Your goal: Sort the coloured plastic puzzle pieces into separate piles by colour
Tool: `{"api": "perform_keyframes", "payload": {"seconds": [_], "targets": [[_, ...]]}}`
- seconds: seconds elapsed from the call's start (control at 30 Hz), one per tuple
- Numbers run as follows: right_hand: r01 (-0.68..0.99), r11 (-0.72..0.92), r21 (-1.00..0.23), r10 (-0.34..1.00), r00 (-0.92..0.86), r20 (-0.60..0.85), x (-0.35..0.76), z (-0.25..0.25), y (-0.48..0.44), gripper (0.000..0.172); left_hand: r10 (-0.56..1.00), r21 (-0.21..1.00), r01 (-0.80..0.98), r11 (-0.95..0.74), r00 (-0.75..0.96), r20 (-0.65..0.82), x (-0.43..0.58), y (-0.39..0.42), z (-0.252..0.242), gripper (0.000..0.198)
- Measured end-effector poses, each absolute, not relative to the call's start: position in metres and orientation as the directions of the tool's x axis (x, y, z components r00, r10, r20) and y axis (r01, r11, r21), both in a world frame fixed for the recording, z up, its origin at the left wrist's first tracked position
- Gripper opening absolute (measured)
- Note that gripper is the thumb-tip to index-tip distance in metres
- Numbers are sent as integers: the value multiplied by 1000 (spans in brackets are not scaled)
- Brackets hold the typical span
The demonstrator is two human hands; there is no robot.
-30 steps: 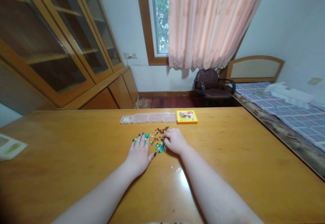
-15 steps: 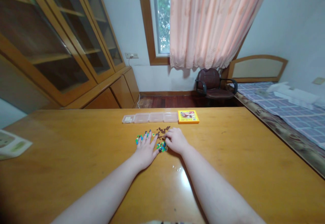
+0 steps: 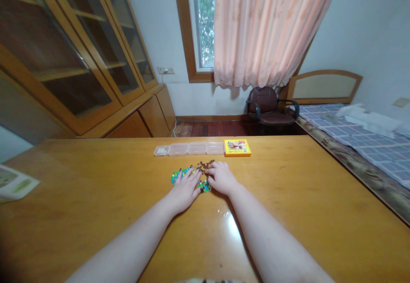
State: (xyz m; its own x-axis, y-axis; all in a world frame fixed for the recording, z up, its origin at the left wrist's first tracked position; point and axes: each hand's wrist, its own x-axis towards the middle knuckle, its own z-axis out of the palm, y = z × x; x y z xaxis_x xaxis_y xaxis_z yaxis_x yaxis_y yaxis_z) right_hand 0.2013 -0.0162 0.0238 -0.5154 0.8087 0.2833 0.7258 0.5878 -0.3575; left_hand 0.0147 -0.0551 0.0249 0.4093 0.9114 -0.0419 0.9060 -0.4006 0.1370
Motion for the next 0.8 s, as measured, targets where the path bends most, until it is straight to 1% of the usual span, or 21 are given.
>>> {"api": "perform_keyframes", "payload": {"seconds": [0.07, 0.17, 0.27, 0.37, 0.47, 0.6, 0.7, 0.8], "targets": [[746, 547, -380, 835, -453, 312, 203, 22, -14, 24, 909, 142, 901, -409, 417, -24, 11, -53, 27, 54], [768, 499, -402, 858, -372, 355, 205, 20, -11, 20, 890, 175, 876, -449, 455, 3, 8, -52, 32, 46], [789, 486, -376, 863, -362, 353, 207, 19, -10, 26, 866, 209, 844, -494, 500, 26, 10, -50, 32, 42], [787, 501, -360, 855, -385, 347, 206, 18, -9, 28, 862, 223, 838, -497, 506, 17, 12, -47, 28, 44], [783, 499, -371, 852, -364, 376, 208, 18, -8, 27, 871, 235, 843, -485, 490, 40, 13, -47, 28, 46], [765, 474, -436, 862, -302, 407, 214, 18, -6, 31, 880, 273, 837, -475, 462, 114, 11, -51, 37, 33], [734, 502, -458, 852, -330, 405, 216, 18, -5, 36, 899, 296, 849, -437, 401, 176, 8, -52, 42, 29], [731, 529, -430, 840, -380, 388, 214, 17, -6, 36, 911, 303, 861, -407, 359, 203, 7, -50, 42, 28]]}}
